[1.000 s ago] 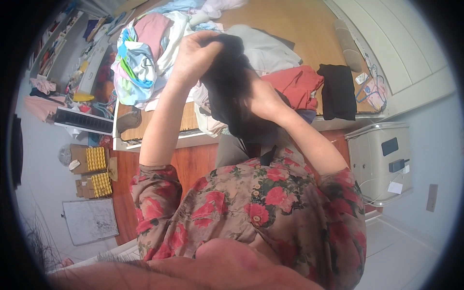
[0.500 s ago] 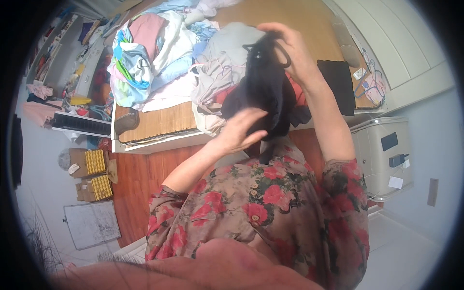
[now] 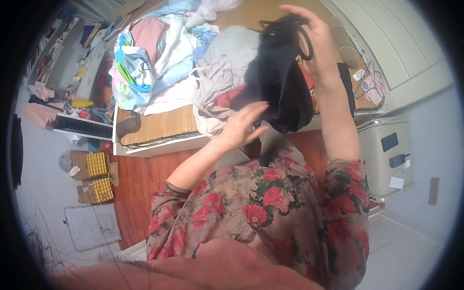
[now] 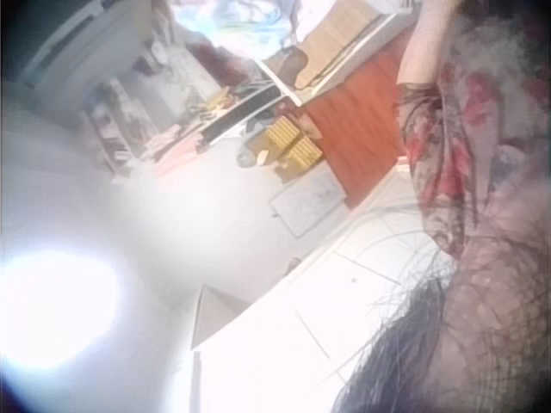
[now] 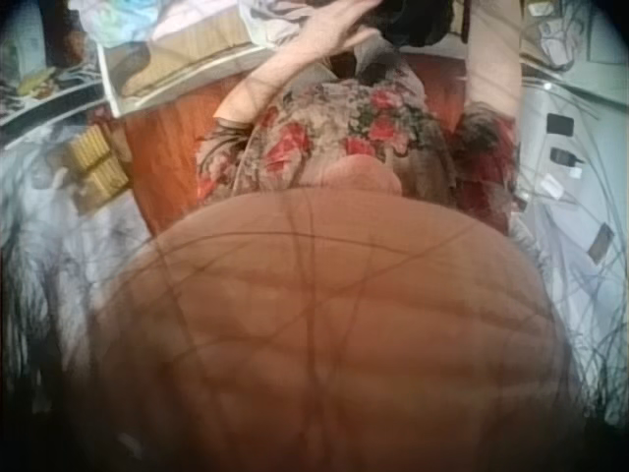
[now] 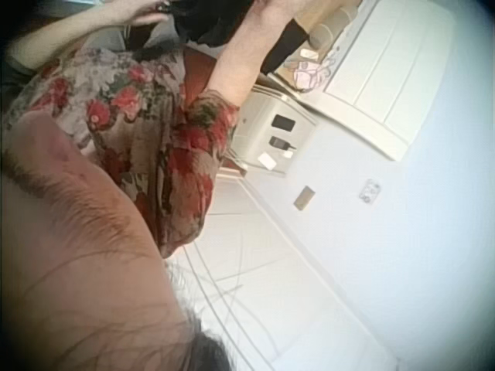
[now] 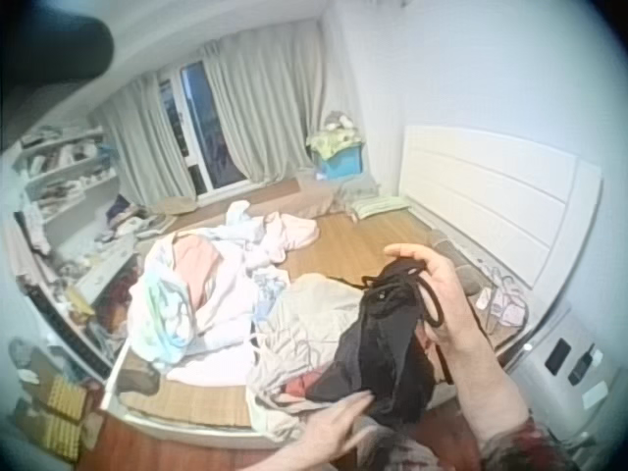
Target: The person folds clothes by hand, handling items including a black pair of pants, a grey shirt, and a red shirt one at a time on a flat surface.
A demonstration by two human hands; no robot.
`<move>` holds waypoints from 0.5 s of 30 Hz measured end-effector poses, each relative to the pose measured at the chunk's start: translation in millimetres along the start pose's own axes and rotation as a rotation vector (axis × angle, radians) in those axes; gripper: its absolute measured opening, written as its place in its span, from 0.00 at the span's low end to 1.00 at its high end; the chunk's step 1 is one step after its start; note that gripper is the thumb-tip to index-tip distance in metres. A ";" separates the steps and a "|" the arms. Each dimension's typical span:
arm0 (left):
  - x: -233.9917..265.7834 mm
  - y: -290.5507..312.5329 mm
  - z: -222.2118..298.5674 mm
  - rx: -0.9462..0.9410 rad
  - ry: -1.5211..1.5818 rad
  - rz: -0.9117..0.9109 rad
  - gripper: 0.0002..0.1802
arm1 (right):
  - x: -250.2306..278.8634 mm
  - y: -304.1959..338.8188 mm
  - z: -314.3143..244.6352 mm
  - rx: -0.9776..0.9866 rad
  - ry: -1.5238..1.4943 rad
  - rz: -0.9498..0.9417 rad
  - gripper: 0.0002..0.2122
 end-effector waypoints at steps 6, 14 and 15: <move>-50.6 9.2 -47.8 0.005 -0.302 -0.195 0.28 | -13.4 -5.2 -35.4 0.076 0.063 0.047 0.15; 145.0 -43.6 -78.1 0.039 -1.058 -0.008 0.14 | 85.0 1.1 0.3 -0.003 0.634 0.164 0.14; 170.7 -54.1 -78.3 0.055 -1.148 0.049 0.13 | 86.1 3.1 4.5 -0.115 0.764 0.149 0.13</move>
Point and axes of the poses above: each hand's wrist, its own y-axis away from the middle knuckle, its own x-axis out of the back of the hand, z = x × y, the point moved 8 cm from there along -y, towards the middle knuckle, and after that the axes turned 7 degrees about x, right-handed, at the moved point
